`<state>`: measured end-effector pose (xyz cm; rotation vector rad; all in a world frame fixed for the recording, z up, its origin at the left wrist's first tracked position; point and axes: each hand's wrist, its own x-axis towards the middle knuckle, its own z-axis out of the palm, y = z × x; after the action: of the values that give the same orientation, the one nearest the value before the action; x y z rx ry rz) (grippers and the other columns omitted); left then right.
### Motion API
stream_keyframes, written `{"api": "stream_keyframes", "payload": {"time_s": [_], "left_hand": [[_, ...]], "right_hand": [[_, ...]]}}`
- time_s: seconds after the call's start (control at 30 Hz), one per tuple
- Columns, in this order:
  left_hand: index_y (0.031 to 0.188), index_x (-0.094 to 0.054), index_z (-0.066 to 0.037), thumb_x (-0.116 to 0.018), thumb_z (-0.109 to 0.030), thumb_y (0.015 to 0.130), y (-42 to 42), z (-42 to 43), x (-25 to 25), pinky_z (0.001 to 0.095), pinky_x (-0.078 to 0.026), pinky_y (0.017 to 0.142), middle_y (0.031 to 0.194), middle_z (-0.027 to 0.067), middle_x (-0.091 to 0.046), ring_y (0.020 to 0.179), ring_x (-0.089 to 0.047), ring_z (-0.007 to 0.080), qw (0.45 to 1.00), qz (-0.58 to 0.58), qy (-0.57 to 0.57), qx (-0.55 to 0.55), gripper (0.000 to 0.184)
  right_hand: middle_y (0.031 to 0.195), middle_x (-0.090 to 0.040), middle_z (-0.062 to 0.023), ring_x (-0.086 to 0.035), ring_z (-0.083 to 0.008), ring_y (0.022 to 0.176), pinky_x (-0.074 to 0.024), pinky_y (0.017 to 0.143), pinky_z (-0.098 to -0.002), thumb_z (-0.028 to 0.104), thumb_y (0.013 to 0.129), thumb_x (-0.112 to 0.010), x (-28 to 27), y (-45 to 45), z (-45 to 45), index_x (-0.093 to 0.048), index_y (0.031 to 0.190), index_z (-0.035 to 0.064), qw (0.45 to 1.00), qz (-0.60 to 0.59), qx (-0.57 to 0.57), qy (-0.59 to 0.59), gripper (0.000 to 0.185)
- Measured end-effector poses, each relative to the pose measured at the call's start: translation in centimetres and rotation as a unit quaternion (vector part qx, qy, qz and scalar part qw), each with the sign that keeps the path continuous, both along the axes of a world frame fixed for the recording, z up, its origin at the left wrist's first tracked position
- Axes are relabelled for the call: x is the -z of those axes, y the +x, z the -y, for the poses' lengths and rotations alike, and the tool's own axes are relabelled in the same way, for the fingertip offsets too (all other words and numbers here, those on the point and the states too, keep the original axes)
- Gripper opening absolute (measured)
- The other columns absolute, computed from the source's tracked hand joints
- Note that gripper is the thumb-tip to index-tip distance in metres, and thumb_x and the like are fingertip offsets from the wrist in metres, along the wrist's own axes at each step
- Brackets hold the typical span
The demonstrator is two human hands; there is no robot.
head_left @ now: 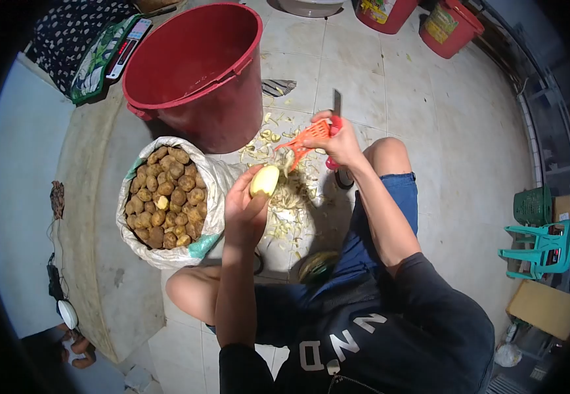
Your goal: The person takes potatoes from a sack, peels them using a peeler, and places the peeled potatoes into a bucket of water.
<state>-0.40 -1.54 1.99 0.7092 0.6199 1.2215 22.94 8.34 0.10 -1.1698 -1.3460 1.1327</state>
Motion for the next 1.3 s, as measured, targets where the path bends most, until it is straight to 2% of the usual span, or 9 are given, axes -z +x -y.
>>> {"api": "stream_keyframes", "payload": {"time_s": [0.07,0.13,0.43,0.6,0.73,0.87,1.03,1.13,1.3], "left_hand": [[0.136,-0.032,0.011,-0.067,-0.019,0.086,-0.6,-0.4,-0.2,0.0421,-0.033,0.112,0.129,0.0205,-0.05,0.122,-0.049,0.0308,1.0,-0.024,0.006,0.004,0.068],[0.136,-0.032,0.013,-0.058,-0.005,0.09,-1.0,-1.1,0.1,0.0438,-0.034,0.112,0.126,0.0201,-0.05,0.119,-0.051,0.0282,0.988,0.147,-0.035,0.003,0.055],[0.13,-0.043,0.011,-0.066,-0.008,0.086,-1.7,-0.7,1.9,0.0427,-0.042,0.105,0.12,0.018,-0.056,0.112,-0.056,0.0242,0.999,0.032,-0.011,-0.032,0.053],[0.126,-0.047,0.011,-0.07,-0.001,0.076,-2.3,-0.5,2.3,0.0309,-0.049,0.091,0.118,0.017,-0.06,0.108,-0.059,0.0201,0.996,-0.086,-0.035,-0.008,0.056],[0.128,-0.047,0.003,-0.058,0.003,0.081,-2.8,-1.4,1.2,0.0328,-0.048,0.085,0.113,0.0173,-0.061,0.097,-0.06,0.0232,0.998,0.025,0.001,-0.062,0.048],[0.121,-0.051,-0.003,-0.051,-0.014,0.096,-5.0,-2.7,3.0,0.0304,-0.047,0.07,0.106,0.0143,-0.061,0.087,-0.057,0.0216,0.977,0.192,-0.07,-0.064,0.028],[0.095,-0.052,-0.006,-0.05,-0.02,0.1,-0.9,-2.1,2.7,0.0197,-0.029,0.034,0.068,0.0004,-0.053,0.043,-0.043,0.0063,0.961,-0.101,-0.113,-0.231,0.015],[0.09,-0.051,-0.006,-0.05,-0.019,0.099,-0.1,-2.2,4.6,0.0219,-0.03,0.032,0.064,-0.0002,-0.05,0.041,-0.042,0.0068,0.919,-0.292,0.043,-0.261,0.016],[0.088,-0.053,-0.002,-0.05,-0.014,0.097,0.7,-1.3,2.8,0.0228,-0.041,0.056,0.074,-0.0005,-0.051,0.064,-0.047,0.0061,0.944,-0.221,-0.09,-0.227,0.015]], "right_hand": [[0.084,-0.063,0.0,-0.058,-0.007,0.075,-0.0492,0.067,-0.0241,0.01,0.066,-0.089,-0.1,0.6,0.3,-0.059,0.103,0.0019,0.996,-0.05,0.003,-0.073,0.048],[0.084,-0.064,-0.0012,-0.059,-0.0074,0.075,-0.0495,0.067,-0.0238,0.009,0.069,-0.087,-0.4,0.1,0.4,-0.059,0.104,0.0018,0.997,-0.041,-0.057,-0.033,0.046],[0.084,-0.063,0.0013,-0.057,-0.0067,0.076,-0.0476,0.068,-0.0233,0.011,0.073,-0.085,-2.9,-1.0,2.1,-0.06,0.108,0.0015,0.987,-0.073,-0.116,-0.081,0.044],[0.081,-0.061,0.0012,-0.055,-0.0064,0.07,-0.0465,0.063,-0.0241,0.011,0.073,-0.084,0.2,-0.6,0.2,-0.06,0.108,0.001,0.998,0.012,-0.043,-0.043,0.043],[0.082,-0.062,0.0004,-0.057,-0.0068,0.072,-0.0478,0.064,-0.0249,0.012,0.073,-0.085,-1.4,0.0,0.9,-0.06,0.108,0.0011,0.995,-0.02,-0.065,-0.079,0.044],[0.084,-0.063,-0.0004,-0.057,-0.0067,0.075,-0.0482,0.068,-0.0241,0.011,0.073,-0.084,-0.2,-0.4,0.9,-0.059,0.11,0.0007,0.993,-0.024,-0.089,-0.076,0.046],[0.083,-0.06,0.0015,-0.056,-0.0068,0.075,-0.0482,0.07,-0.0243,0.008,0.073,-0.084,-1.1,-3.4,2.6,-0.059,0.109,0.0001,0.987,-0.096,-0.109,-0.066,0.044],[0.083,-0.06,0.0004,-0.057,-0.0077,0.075,-0.0496,0.07,-0.0251,0.005,0.073,-0.083,-1.4,-4.6,3.4,-0.057,0.109,-0.0003,0.995,0.025,-0.094,0.008,0.044],[0.084,-0.062,-0.0025,-0.059,-0.0086,0.078,-0.0508,0.072,-0.0263,0.004,0.074,-0.081,-0.2,-3.1,1.7,-0.059,0.103,-0.0002,0.997,-0.014,-0.082,-0.002,0.037]]}}
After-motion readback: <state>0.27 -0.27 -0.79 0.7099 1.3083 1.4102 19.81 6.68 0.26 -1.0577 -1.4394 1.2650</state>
